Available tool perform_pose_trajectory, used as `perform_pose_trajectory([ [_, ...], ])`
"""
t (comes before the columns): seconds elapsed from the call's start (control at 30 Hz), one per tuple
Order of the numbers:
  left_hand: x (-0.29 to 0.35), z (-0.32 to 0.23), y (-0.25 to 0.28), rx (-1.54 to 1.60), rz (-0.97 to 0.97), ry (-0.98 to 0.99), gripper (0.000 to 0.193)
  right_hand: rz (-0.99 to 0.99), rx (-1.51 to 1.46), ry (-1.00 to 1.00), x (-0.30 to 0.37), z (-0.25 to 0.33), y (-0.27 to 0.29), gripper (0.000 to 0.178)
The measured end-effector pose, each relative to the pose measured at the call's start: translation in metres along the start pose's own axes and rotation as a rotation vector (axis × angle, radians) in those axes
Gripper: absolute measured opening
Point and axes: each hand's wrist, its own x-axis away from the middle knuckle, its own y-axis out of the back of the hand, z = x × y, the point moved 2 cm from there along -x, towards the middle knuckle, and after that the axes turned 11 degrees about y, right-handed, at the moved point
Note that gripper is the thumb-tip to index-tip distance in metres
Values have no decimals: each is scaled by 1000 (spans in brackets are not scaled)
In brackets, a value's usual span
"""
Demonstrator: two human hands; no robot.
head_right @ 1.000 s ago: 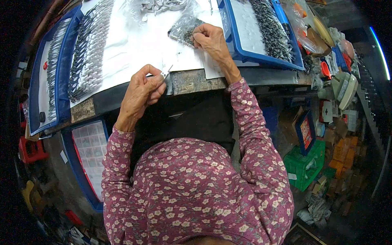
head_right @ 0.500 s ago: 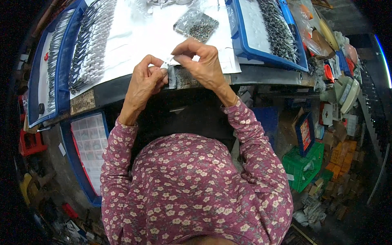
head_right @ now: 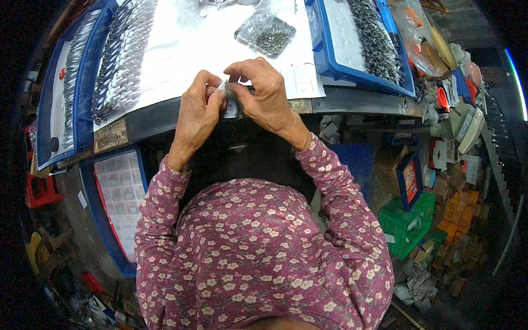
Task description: Manually assembling small metal components by inserting metal pins into housings at a workstation.
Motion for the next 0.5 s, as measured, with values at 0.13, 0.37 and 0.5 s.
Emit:
perform_pose_trajectory([
  [0.13,2,-7,-3,-73,-19,-74,12,-23,69,63,2,-1,-1,26],
  [0.37,4,-9,-10,-204,-96,-135,12,-24,117,61,4,2,0,28],
  [0.5,6,-5,-15,-254,-121,-138,15,-86,63,12,9,0,-2,27],
])
